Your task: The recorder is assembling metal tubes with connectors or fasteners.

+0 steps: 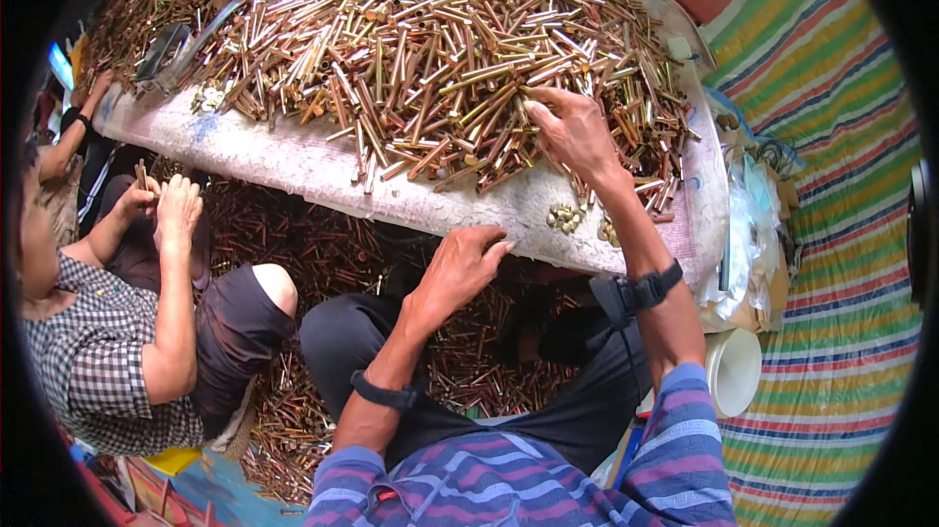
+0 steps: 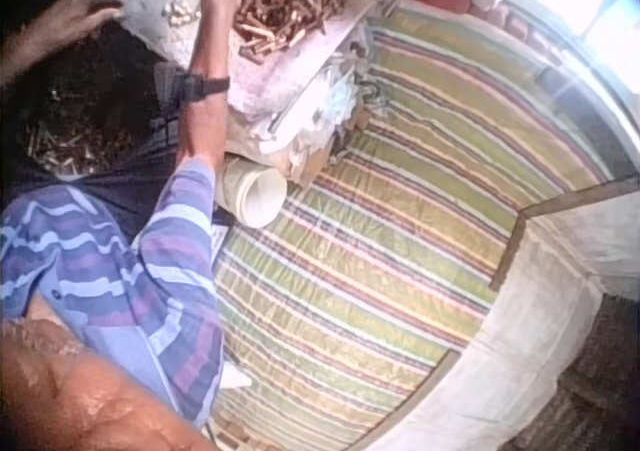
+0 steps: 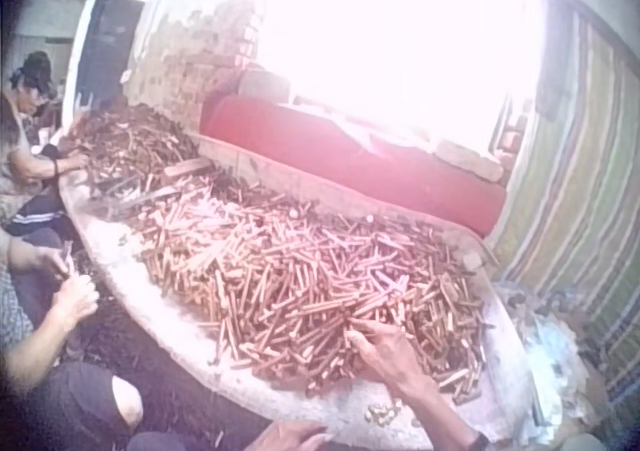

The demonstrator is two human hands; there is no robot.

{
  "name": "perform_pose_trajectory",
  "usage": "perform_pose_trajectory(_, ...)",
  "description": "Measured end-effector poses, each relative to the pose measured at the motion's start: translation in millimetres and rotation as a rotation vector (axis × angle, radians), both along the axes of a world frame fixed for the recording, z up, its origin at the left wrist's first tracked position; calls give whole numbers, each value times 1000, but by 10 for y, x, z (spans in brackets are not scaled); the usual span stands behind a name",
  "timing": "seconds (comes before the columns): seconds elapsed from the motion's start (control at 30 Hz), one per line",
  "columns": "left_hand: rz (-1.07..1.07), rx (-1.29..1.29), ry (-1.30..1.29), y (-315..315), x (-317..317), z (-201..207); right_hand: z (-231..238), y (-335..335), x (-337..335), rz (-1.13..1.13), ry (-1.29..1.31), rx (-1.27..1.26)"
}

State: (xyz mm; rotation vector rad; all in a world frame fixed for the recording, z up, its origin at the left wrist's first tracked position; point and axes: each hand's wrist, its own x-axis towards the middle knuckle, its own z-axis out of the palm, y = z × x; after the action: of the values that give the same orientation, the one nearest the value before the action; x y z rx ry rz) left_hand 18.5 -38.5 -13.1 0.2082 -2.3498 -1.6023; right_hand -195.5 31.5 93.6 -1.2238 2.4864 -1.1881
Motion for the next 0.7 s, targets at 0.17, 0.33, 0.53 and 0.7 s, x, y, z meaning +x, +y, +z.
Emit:
perform_pose_trajectory(0.17,24,8,46,15,-9,-36,-114,-199,-232,10,214,122)
perform_pose_trajectory(0.33,42,-22,14,5,7,-26,-97,-267,-122,3,342,182)
perform_pose_trajectory(0.53,23,36,-32,9,-19,1,-81,-251,-99,-37,97,108)
perform_pose_trajectory(0.7,27,178,-137,-7,8,139,-52,-203,33,7,-404,-162)
